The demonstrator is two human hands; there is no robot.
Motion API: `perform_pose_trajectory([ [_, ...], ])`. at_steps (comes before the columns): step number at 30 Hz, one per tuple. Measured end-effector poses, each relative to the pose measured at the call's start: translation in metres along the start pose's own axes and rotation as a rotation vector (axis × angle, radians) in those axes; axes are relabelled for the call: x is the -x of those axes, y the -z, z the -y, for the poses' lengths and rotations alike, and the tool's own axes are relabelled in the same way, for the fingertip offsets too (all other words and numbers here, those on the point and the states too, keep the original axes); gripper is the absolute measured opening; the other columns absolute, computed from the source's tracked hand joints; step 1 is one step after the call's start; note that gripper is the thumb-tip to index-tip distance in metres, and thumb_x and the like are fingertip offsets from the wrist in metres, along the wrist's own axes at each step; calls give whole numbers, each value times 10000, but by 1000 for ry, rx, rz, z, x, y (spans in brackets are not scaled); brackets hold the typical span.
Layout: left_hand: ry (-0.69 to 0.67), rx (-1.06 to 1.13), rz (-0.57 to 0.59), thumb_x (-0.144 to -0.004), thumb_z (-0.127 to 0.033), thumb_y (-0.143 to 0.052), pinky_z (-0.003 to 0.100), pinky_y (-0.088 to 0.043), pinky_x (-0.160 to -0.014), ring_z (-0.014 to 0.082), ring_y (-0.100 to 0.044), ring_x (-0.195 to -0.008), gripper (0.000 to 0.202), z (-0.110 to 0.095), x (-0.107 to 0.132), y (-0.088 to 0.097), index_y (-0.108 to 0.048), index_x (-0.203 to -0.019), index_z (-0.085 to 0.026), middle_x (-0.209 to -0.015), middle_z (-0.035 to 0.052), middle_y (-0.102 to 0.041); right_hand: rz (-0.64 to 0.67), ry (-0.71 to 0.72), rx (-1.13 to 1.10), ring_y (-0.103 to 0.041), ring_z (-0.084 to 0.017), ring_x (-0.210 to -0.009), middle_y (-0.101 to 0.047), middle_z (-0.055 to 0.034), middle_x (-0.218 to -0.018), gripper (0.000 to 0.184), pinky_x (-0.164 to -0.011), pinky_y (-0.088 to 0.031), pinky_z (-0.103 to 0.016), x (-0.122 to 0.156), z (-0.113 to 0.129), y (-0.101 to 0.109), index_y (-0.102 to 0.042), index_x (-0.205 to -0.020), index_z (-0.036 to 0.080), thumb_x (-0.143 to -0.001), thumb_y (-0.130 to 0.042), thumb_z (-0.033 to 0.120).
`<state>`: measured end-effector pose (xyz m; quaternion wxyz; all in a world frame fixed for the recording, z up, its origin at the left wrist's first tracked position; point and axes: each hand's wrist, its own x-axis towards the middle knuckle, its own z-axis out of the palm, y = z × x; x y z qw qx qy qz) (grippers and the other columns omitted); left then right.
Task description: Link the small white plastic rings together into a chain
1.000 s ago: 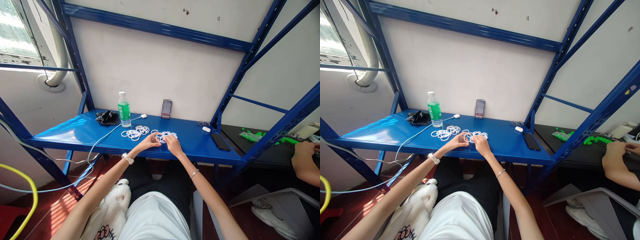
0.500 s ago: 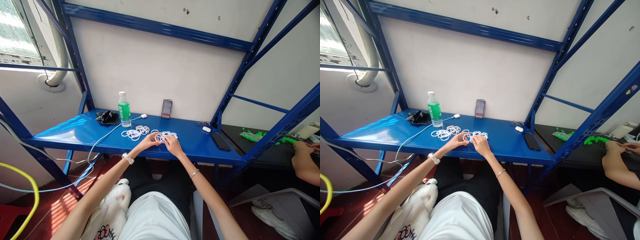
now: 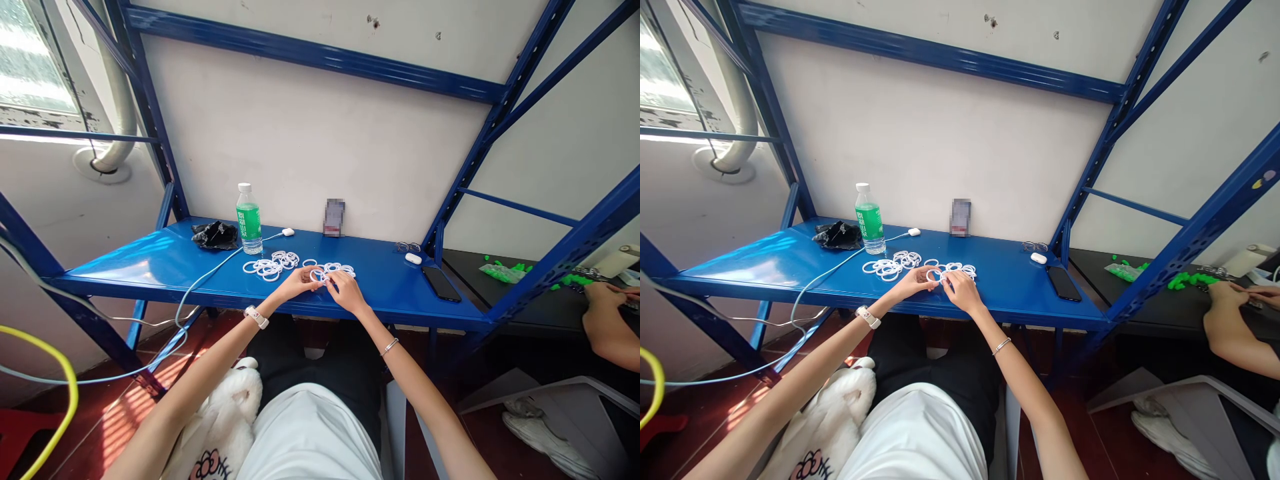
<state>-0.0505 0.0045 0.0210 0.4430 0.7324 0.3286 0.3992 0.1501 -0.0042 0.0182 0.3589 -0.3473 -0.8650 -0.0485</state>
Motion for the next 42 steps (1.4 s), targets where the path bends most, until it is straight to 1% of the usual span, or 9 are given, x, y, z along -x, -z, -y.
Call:
perform_pose_trajectory([
  [8,7,-26,-2,-772,-491,-674,300,-525,-701,160,-627,-670,571,-4,1,-1,-575,-1199,-126,-709,17,-644,15,-6,-7,-644,-214,-888,-698,-88,-944,223,-783,-502,-345,0,1,1,-624,-987,174,-972,-428,280],
  [14,13,-28,-9,-772,-509,-665,307,-528,-704,163,-627,-671,577,-3,1,-1,-573,-1194,-126,-712,21,-645,18,-8,-5,-649,-214,-907,-700,-91,-967,250,-796,-502,-348,0,0,1,-627,-999,186,-984,-403,296],
  [23,14,-51,0,-777,-509,-659,298,-523,-693,164,-631,-675,562,-3,0,-1,-576,-1184,-131,-723,28,-656,25,-13,5,-648,-208,-894,-700,-86,-949,284,-792,-496,-340,-1,-1,0,-635,-984,182,-999,-374,294],
  [28,12,-53,7,-778,-516,-655,302,-523,-694,165,-632,-675,563,-3,0,-2,-571,-1182,-133,-731,28,-656,16,-3,22,-650,-207,-904,-701,-79,-953,262,-798,-495,-335,0,-4,-3,-634,-989,188,-997,-388,278],
  [35,15,-44,12,-780,-506,-658,292,-515,-695,165,-637,-683,557,0,0,-1,-564,-1190,-140,-728,21,-651,11,-2,-11,-647,-213,-888,-703,-81,-929,297,-790,-499,-346,0,-3,-2,-643,-962,187,-1003,-373,304],
  [42,1,-65,25,-785,-496,-658,262,-486,-636,157,-622,-658,572,4,-1,-1,-538,-1222,-147,-720,5,-619,-2,11,-20,-644,-215,-861,-706,-86,-915,324,-765,-500,-348,-1,-1,0,-652,-928,186,-1004,-368,320],
])
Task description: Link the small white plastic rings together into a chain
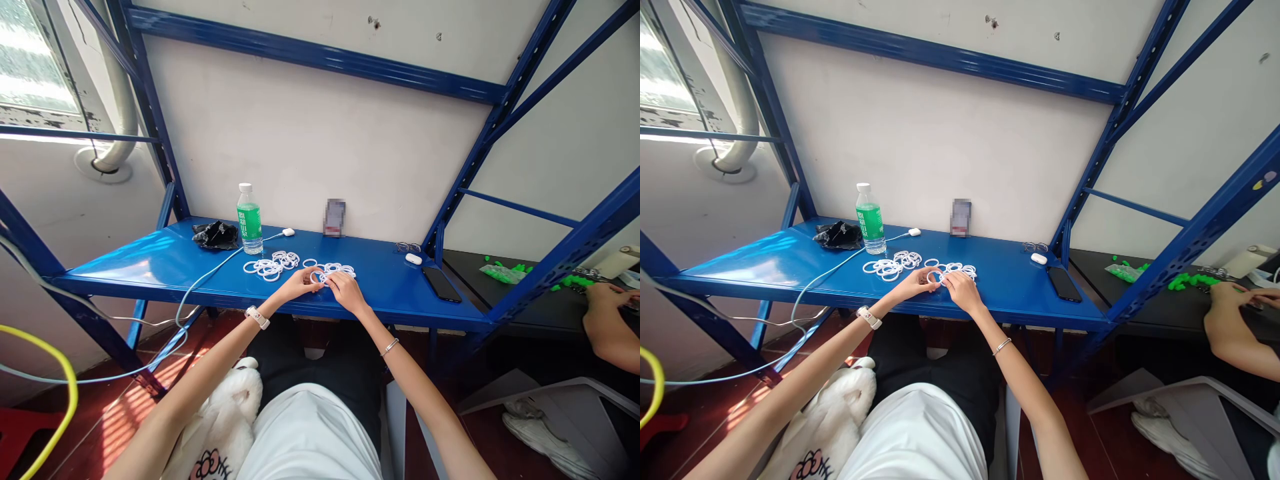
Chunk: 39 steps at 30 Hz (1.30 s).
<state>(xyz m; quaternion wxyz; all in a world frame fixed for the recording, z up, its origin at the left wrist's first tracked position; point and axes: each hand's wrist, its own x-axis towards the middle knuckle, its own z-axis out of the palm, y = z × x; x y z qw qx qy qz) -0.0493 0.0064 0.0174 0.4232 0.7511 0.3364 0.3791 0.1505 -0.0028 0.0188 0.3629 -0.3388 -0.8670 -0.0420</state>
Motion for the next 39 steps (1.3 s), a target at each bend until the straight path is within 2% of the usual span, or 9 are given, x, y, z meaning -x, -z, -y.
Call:
perform_pose_trajectory([
  [21,-41,7,-5,-793,-488,-660,270,-498,-638,152,-624,-657,562,4,-1,0,-519,-1226,-159,-730,4,-618,20,-42,-1,-641,-220,-920,-697,-79,-971,270,-811,-484,-348,1,0,-1,-624,-992,197,-996,-393,337],
  [39,-29,-40,-20,-793,-513,-647,266,-489,-630,153,-617,-651,523,2,0,-2,-545,-1167,-162,-731,4,-618,38,-41,11,-619,-196,-832,-680,-69,-875,348,-763,-456,-318,1,-2,-2,-613,-873,188,-1010,-346,365],
])
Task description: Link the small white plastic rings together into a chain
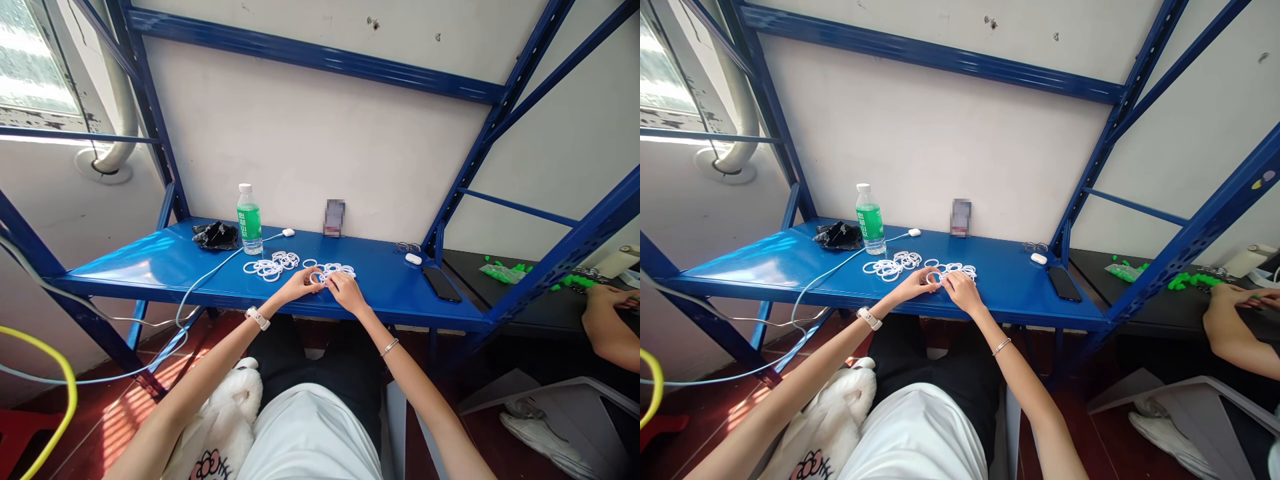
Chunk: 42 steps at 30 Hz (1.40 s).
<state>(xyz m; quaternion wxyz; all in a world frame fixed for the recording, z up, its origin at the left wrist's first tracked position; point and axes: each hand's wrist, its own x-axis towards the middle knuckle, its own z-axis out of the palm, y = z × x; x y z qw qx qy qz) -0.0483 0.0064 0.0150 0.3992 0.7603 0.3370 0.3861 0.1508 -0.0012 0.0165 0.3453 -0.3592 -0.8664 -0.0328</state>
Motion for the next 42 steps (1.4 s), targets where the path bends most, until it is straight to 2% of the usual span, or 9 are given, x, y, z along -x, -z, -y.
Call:
perform_pose_trajectory([
  [9,-10,-35,0,-790,-515,-647,264,-483,-607,158,-615,-636,493,0,0,-1,-551,-1124,-164,-700,-6,-605,8,32,2,-617,-204,-828,-677,-75,-844,373,-754,-459,-326,-1,-1,0,-640,-863,196,-1012,-331,341],
  [17,5,15,3,-787,-515,-650,276,-495,-638,157,-619,-640,533,1,-1,1,-544,-1161,-151,-693,-8,-608,29,28,36,-604,-214,-905,-681,-75,-935,310,-810,-435,-347,0,0,0,-614,-943,197,-1013,-342,330],
  [27,-21,-14,11,-744,-535,-686,256,-441,-604,128,-539,-615,554,-4,0,0,-535,-1122,-159,-690,-23,-582,-11,36,27,-603,-225,-880,-693,-80,-891,351,-808,-436,-374,-1,0,2,-658,-899,206,-1008,-343,316],
  [42,-83,-91,4,-731,-550,-686,242,-418,-564,117,-507,-568,536,-4,0,0,-534,-1080,-173,-673,-29,-588,-23,40,17,-605,-214,-829,-693,-65,-830,313,-786,-416,-359,0,-2,1,-664,-834,204,-988,-400,270],
])
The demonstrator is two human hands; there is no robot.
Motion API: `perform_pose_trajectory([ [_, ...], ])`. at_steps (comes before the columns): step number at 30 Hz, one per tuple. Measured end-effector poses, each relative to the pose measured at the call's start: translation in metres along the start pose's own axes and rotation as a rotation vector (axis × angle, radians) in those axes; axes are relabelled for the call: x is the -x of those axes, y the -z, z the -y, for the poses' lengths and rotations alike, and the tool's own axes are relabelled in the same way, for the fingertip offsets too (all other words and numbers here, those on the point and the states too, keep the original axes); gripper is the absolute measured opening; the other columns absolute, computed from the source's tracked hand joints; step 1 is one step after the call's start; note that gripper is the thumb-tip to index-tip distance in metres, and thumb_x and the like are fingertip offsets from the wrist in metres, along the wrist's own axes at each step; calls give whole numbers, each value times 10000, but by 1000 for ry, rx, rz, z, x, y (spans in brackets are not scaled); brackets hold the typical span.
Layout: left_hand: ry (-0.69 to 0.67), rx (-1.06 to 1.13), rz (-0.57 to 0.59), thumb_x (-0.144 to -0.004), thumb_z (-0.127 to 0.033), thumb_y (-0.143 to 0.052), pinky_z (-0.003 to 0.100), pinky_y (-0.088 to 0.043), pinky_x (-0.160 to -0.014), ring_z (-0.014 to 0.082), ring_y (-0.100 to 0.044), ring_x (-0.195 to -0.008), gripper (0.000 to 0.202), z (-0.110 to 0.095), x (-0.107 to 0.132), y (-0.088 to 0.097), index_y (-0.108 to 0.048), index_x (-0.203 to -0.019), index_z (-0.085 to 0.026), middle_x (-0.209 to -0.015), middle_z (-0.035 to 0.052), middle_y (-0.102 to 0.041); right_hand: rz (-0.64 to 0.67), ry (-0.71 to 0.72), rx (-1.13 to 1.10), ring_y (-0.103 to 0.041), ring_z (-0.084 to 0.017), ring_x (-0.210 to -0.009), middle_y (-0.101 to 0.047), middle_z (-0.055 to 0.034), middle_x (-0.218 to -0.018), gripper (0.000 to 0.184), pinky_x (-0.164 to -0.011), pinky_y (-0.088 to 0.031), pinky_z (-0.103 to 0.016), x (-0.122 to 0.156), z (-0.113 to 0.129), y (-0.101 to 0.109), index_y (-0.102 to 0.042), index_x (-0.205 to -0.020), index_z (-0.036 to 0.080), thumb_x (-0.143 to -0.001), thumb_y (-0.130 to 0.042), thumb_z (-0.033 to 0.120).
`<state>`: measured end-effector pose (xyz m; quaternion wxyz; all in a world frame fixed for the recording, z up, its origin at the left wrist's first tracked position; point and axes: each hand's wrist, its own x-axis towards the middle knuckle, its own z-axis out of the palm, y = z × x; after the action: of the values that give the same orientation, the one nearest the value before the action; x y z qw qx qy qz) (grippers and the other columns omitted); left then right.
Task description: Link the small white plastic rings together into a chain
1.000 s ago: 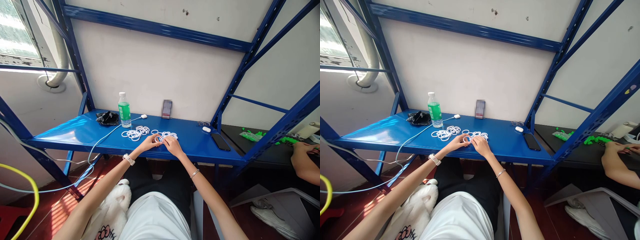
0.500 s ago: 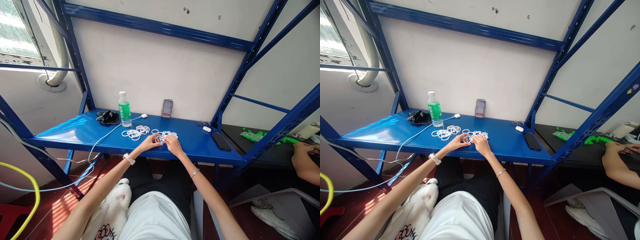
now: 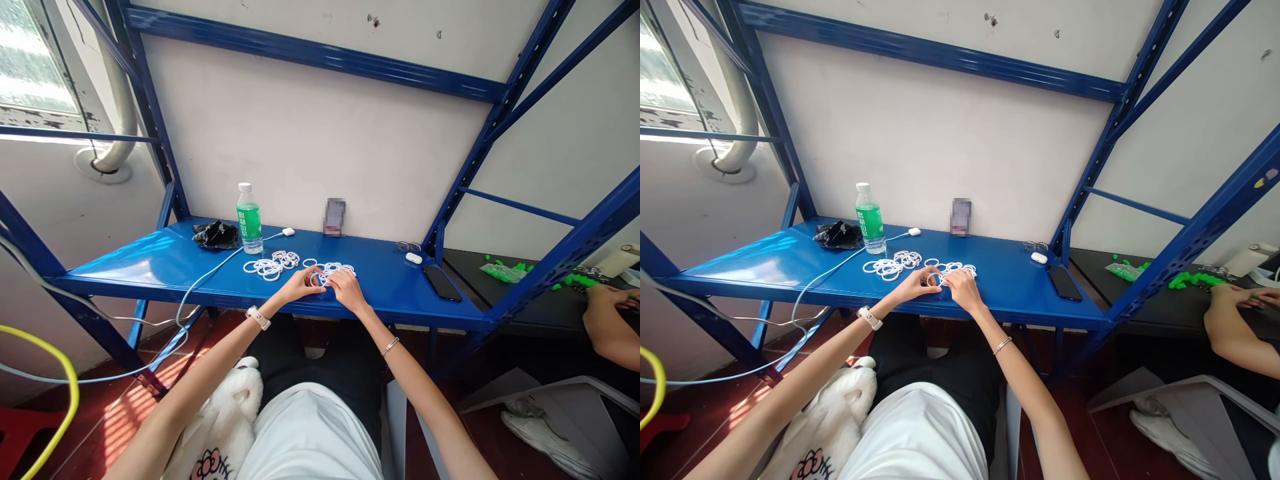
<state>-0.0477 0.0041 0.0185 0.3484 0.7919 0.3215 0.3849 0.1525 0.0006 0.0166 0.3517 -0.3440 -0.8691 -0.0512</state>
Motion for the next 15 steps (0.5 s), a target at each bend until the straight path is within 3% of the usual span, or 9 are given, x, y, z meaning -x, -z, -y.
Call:
perform_pose_trajectory([
  [7,-4,-11,1,-731,-551,-688,235,-408,-556,114,-500,-555,511,-1,0,0,-541,-1049,-179,-653,-34,-581,10,4,14,-617,-223,-846,-694,-72,-832,323,-793,-430,-369,0,2,1,-654,-827,205,-989,-380,260],
  [15,23,-10,-34,-783,-544,-638,253,-449,-596,129,-534,-607,518,-2,0,-2,-510,-1118,-171,-694,-20,-579,-12,-25,5,-612,-221,-916,-692,-72,-956,290,-819,-439,-360,0,4,2,-637,-979,207,-1002,-374,327],
])
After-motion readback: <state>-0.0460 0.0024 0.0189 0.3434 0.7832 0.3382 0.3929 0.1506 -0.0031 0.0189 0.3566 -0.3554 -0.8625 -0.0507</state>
